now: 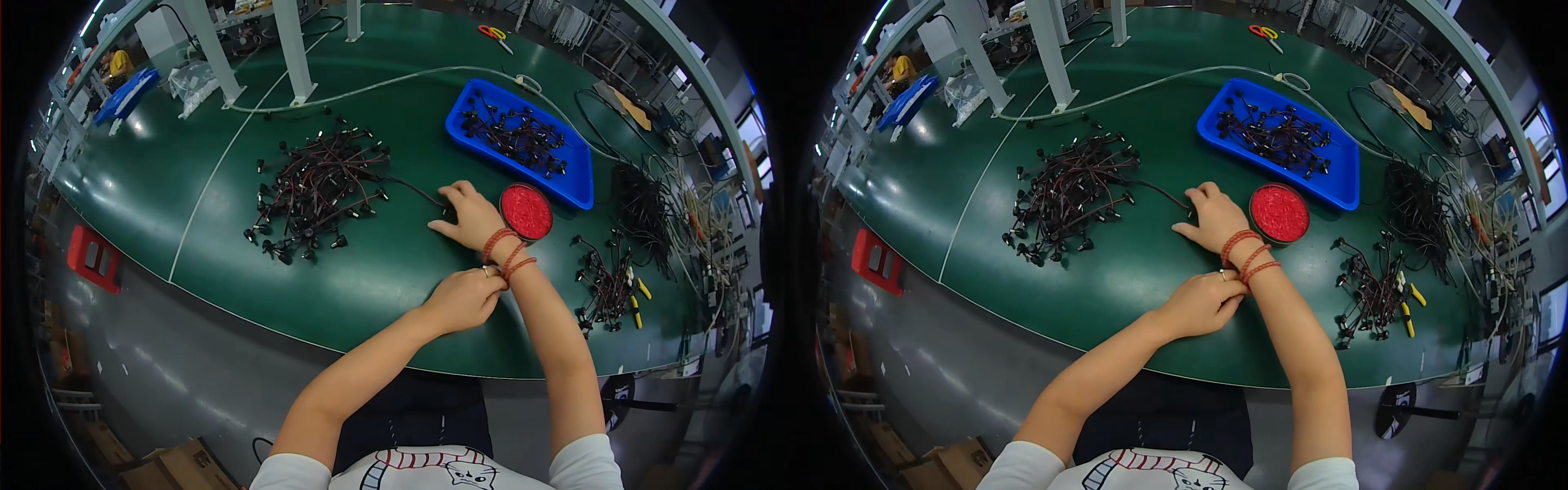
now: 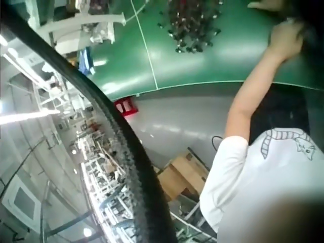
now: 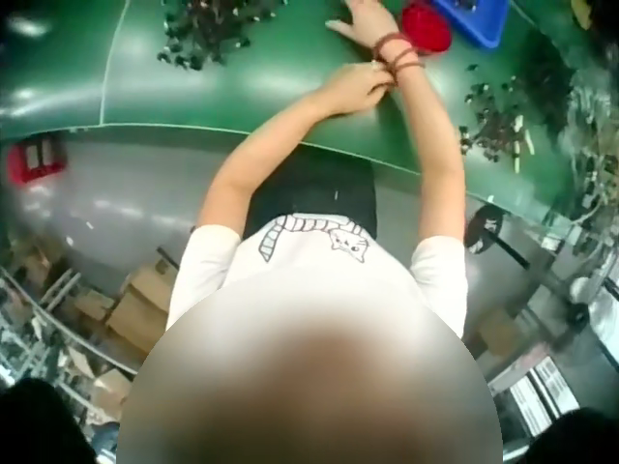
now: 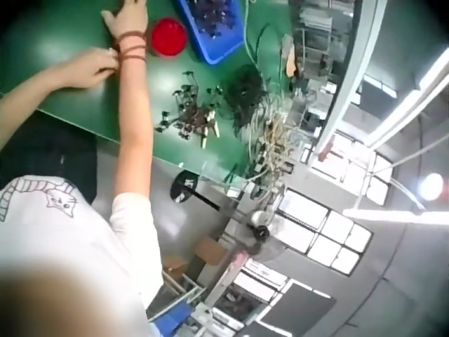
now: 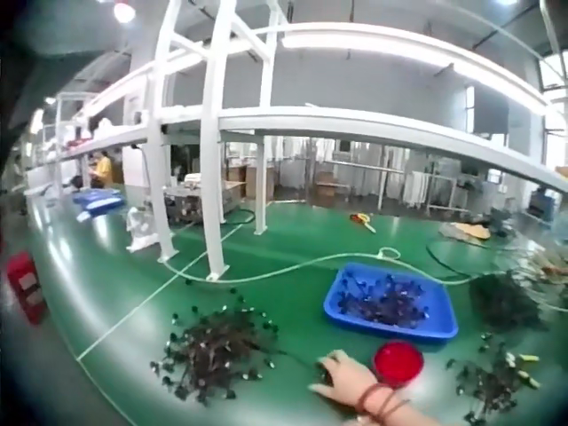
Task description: Manually assembling connectors onto electronic wires at a factory workbench.
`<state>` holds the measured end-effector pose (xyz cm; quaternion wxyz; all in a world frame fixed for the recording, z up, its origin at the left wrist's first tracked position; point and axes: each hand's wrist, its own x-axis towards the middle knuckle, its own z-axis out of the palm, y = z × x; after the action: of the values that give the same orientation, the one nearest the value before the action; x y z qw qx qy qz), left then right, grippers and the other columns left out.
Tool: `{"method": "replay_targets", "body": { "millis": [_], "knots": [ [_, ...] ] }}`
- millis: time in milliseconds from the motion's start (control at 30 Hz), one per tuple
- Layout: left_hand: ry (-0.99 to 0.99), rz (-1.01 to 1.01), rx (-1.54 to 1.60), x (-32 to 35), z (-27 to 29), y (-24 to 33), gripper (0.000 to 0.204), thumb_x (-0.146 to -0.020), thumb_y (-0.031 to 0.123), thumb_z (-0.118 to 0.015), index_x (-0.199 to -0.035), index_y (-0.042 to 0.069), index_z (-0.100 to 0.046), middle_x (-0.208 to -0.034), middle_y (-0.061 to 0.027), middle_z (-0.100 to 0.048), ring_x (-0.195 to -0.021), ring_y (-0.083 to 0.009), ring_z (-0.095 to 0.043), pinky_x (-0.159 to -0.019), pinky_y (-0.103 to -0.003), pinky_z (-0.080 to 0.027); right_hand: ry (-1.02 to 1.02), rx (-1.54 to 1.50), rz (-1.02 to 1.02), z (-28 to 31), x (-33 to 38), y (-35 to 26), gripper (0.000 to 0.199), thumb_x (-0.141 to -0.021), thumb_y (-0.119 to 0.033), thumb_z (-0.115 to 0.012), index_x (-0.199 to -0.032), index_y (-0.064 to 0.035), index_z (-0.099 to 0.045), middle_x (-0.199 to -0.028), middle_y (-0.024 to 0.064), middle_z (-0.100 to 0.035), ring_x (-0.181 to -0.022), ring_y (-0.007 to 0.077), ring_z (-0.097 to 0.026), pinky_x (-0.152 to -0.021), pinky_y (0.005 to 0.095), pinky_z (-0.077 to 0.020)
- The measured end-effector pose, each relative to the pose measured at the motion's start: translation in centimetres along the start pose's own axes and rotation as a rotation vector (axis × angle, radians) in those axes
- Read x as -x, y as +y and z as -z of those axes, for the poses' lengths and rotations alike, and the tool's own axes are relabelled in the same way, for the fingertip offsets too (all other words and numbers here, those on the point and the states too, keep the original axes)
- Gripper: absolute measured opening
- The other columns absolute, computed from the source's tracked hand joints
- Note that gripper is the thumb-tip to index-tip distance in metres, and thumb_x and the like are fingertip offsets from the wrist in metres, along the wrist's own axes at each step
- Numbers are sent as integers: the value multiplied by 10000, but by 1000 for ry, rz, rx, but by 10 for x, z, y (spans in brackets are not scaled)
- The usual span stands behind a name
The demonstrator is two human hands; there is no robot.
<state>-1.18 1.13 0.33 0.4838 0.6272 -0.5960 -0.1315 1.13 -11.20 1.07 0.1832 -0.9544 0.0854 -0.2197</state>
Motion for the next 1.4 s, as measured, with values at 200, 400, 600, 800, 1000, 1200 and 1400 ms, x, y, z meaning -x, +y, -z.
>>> {"method": "replay_targets", "body": {
  "millis": [200,400,600,800,1000,1200,1400],
  "knots": [
    [-24,23,26,-1,-4,0,134,-706,52,-481,-800,29,-575,-788,-109,-566,-722,-275,-539,-634,-339,-437,-97,9,-84,13,7,8,121,-691,-118,-598,-757,-17,-583,-761,96,-526,-668,261,-542,-592,312,-449],
    [10,600,727,-7,6,-9,181,-808,104,-417,-870,-7,-545,-802,-129,-583,-634,-214,-575,-543,-288,-474,323,147,65,72,59,5,83,-673,-22,-598,-742,-5,-555,-772,93,-521,-642,238,-532,-558,294,-436],
    [16,737,1595,-12,36,-24,258,-854,169,-386,-979,-31,-492,-779,-122,-577,-619,-171,-584,-526,-265,-500,419,134,-41,98,123,16,95,-666,40,-593,-742,9,-544,-772,83,-502,-620,187,-512,-525,250,-421],
    [-49,738,1504,-10,26,-23,254,-855,165,-408,-1010,-19,-490,-742,-86,-569,-620,-138,-570,-550,-244,-487,409,163,-102,95,152,32,94,-673,40,-590,-747,9,-542,-774,80,-499,-623,173,-511,-526,243,-416],
    [-44,723,1139,-14,28,-14,216,-839,119,-444,-1012,1,-498,-713,-43,-544,-594,-99,-508,-558,-208,-440,149,-54,-175,98,157,45,84,-691,10,-586,-766,4,-550,-781,76,-503,-619,160,-509,-531,230,-413],
    [-140,681,1097,-11,20,-16,184,-827,100,-463,-986,12,-492,-775,-45,-539,-660,-94,-501,-593,-201,-430,108,-204,-322,107,119,53,111,-708,-63,-593,-798,-5,-564,-793,76,-513,-616,147,-512,-516,226,-403],
    [-190,693,1235,-10,13,-12,147,-816,78,-471,-952,25,-465,-845,-77,-546,-771,-123,-535,-671,-219,-451,-303,149,-427,112,68,72,137,-700,-116,-602,-790,-13,-592,-727,85,-544,-603,149,-524,-526,254,-410]
  ]
}}
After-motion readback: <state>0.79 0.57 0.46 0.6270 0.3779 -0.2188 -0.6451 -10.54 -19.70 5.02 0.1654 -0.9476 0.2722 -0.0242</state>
